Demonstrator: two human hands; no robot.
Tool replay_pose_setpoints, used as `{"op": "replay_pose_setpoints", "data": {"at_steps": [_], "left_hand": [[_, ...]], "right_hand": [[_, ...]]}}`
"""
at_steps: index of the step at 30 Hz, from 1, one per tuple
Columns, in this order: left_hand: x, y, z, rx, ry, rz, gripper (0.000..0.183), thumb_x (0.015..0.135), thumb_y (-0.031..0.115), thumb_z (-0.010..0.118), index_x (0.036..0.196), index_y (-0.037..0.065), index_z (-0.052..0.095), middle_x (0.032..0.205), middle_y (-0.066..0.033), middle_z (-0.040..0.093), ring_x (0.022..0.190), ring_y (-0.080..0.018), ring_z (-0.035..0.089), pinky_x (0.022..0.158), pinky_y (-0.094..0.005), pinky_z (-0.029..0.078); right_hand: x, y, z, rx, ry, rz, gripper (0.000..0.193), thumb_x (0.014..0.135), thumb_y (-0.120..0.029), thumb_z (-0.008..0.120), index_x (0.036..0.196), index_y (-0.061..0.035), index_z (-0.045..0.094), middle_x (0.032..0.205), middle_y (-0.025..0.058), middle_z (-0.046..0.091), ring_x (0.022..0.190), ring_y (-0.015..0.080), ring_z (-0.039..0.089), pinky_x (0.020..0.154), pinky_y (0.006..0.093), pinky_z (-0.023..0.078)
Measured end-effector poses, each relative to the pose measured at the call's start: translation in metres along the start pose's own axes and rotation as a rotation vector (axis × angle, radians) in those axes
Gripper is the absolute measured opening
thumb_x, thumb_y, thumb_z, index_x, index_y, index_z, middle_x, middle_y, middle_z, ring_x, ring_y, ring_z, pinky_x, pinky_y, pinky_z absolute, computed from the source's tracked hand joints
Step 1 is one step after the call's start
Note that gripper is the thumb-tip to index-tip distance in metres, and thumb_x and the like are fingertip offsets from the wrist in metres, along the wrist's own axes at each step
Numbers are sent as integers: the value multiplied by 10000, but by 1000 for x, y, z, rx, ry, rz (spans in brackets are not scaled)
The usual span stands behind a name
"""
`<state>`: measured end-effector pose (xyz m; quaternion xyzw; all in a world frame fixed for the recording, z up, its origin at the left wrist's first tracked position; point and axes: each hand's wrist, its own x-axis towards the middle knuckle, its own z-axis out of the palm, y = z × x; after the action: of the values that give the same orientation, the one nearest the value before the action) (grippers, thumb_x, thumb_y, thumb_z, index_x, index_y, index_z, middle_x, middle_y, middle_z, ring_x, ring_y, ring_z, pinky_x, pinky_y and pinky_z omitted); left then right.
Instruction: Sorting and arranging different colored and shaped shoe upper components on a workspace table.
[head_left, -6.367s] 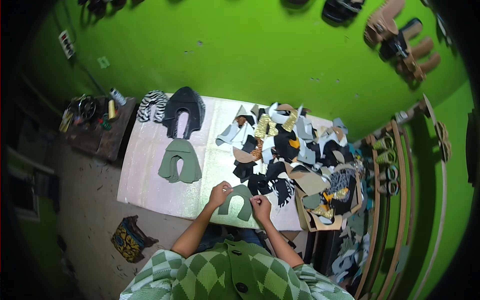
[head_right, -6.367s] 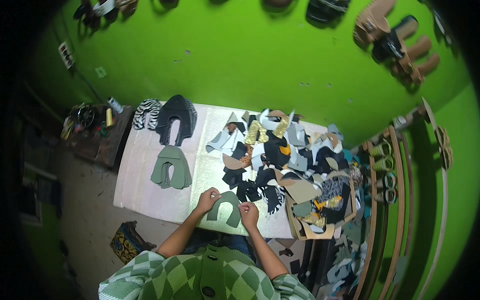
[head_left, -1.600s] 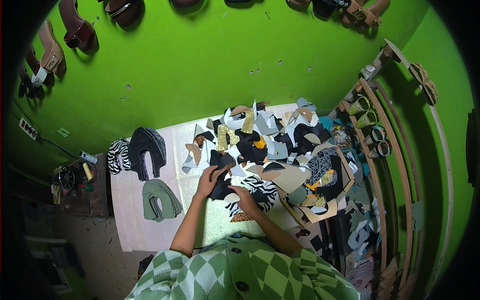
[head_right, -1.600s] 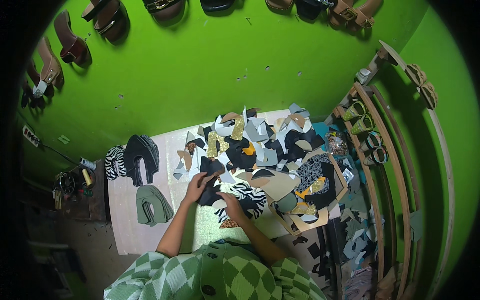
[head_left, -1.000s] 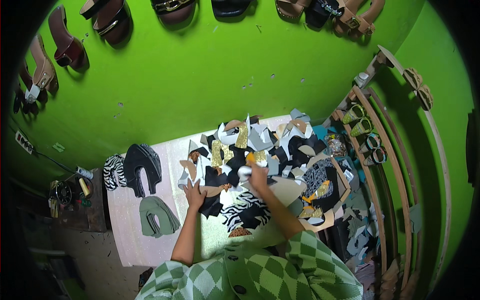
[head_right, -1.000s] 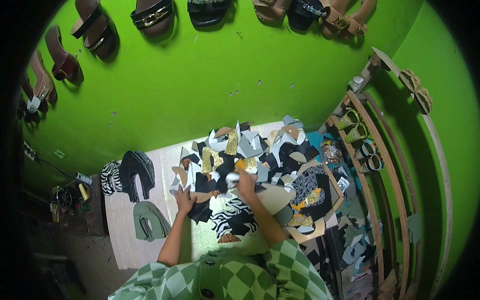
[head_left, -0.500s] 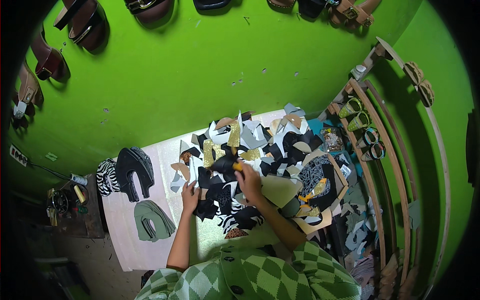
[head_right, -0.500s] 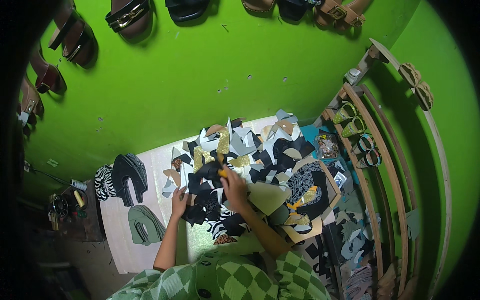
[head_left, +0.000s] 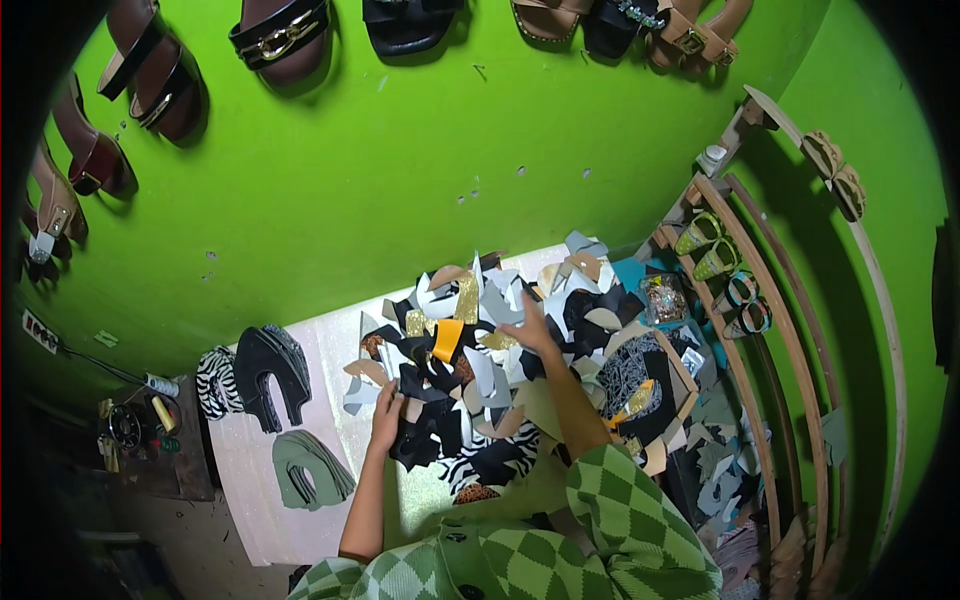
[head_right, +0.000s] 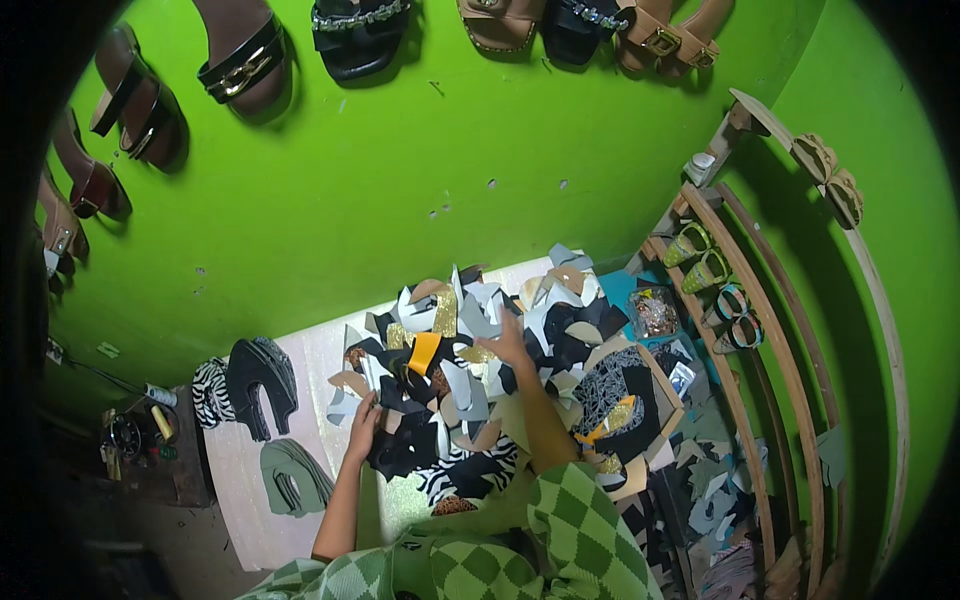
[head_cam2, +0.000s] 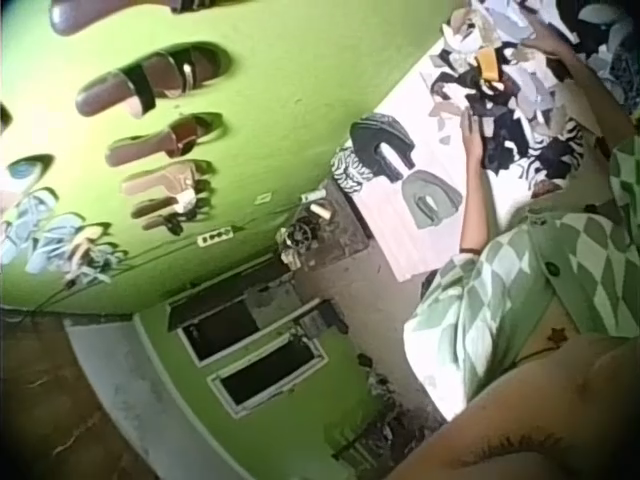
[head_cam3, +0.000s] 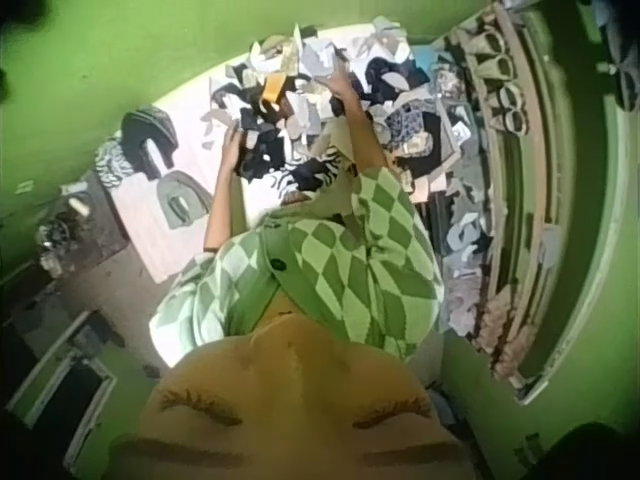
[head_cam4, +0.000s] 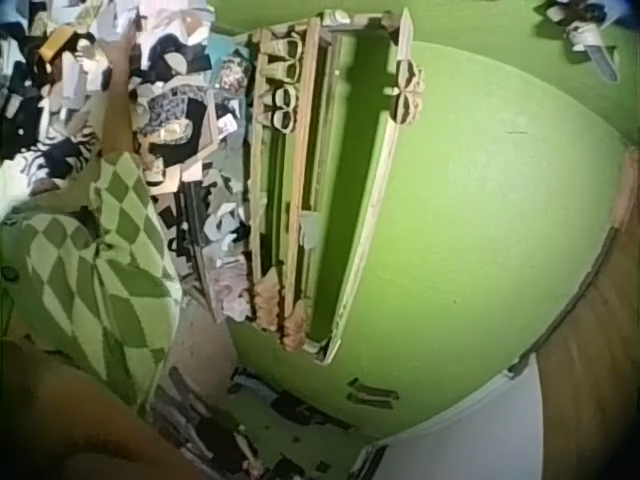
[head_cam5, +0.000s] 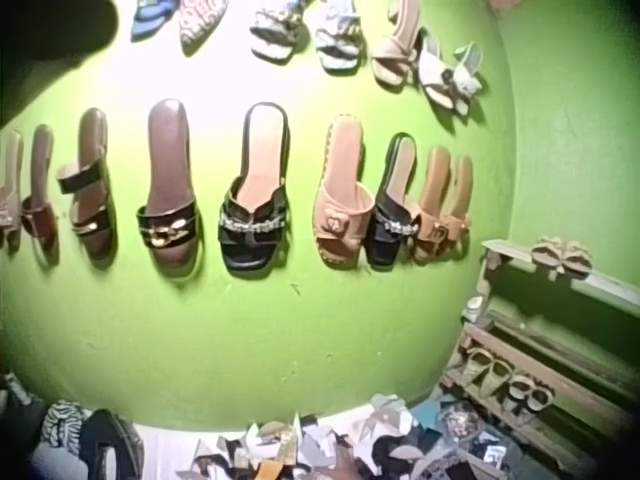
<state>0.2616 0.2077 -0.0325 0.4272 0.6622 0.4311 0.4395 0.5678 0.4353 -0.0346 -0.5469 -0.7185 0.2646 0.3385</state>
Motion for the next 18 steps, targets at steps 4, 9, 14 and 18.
{"op": "replay_pose_setpoints", "data": {"at_steps": [4,9,14,18], "left_hand": [[-3,21,0,-208,59,-88,464,945,242,447,1359,38,402,1384,-131,401,1295,-244,354,1080,-318,240],[4,14,-5,-244,32,-102,475,953,255,388,1367,23,390,1381,-119,406,1281,-222,367,1069,-298,249],[5,15,-4,-422,9,-83,480,960,270,393,1351,-9,396,1356,-120,439,1266,-201,383,1054,-294,265],[-6,27,5,-295,-25,-148,502,958,332,387,1358,27,402,1328,-112,466,1241,-209,409,1043,-317,277]], "right_hand": [[-18,-42,40,-228,-246,-75,826,645,-376,769,1325,-61,422,1254,203,513,1165,364,464,969,441,375],[-77,-84,54,128,-330,-305,384,704,-24,636,1083,-87,630,1076,92,632,988,299,546,888,378,435],[-129,-124,39,234,-460,-313,334,727,38,553,1025,-68,658,990,110,654,941,283,569,852,364,437],[-141,-118,1,200,-500,-221,404,725,-7,572,1123,-66,616,1038,130,631,988,273,571,884,347,436]]}}
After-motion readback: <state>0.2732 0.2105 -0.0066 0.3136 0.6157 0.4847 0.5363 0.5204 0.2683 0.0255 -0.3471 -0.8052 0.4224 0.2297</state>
